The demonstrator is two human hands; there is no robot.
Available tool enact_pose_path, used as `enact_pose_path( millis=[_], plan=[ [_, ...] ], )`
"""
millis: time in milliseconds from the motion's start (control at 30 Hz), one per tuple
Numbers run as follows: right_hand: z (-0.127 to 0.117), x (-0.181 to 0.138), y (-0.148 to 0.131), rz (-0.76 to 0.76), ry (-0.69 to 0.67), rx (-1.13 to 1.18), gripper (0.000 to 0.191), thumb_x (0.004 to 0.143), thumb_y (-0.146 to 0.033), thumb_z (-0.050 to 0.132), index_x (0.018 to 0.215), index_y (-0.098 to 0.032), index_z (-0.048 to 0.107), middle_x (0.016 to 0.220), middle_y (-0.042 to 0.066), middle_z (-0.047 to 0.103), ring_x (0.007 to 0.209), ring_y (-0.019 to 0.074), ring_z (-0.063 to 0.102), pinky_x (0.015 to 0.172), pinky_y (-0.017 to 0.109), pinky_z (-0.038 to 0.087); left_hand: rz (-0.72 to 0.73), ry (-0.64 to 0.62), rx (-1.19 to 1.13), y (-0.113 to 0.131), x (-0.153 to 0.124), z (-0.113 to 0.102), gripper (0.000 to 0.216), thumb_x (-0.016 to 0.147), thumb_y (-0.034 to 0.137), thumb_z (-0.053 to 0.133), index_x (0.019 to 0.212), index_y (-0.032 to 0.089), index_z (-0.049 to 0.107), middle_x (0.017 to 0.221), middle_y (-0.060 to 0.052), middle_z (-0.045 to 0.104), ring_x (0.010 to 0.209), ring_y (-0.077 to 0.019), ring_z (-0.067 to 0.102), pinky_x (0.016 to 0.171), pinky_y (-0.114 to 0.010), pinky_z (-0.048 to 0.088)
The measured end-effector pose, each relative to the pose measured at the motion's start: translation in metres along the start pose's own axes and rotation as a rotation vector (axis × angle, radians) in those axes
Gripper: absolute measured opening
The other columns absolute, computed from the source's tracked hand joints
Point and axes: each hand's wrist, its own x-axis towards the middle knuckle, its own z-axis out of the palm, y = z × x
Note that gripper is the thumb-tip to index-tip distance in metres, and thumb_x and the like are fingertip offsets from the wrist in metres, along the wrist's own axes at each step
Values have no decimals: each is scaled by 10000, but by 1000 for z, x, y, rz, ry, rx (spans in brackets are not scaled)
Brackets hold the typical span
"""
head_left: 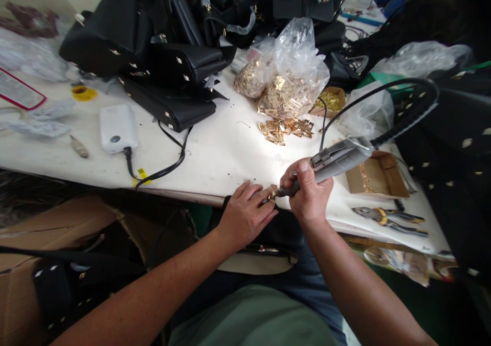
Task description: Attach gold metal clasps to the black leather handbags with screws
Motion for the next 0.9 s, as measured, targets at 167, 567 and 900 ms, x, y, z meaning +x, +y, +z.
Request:
enact_pose_path(
  millis=[167,567,900],
  plan=[
    [-1,-6,-6,-13,-118,-136,404,859,-499,742,638,-197,590,542,-19,557,483,132,525,472,260,443,-10,-23,-17,0,0,-2,199,971,322,633,1128,227,712,1337,-60,683,1213,-278,588,1132,-534,441],
    [7,-4,-10,10,-279,-198,286,860,-329,688,626,-208,576,567,-37,520,508,117,480,499,260,453,-40,-47,-38,1,2,0,230,997,343,586,1164,236,704,1294,-55,694,1196,-281,580,1143,-551,414],
    [11,0,-11,45,-266,-215,331,807,-376,732,589,-186,572,544,-26,539,488,104,476,471,240,417,-43,-48,-41,2,3,1,223,990,344,601,1142,226,712,1272,-57,700,1205,-286,571,1137,-541,417]
  ],
)
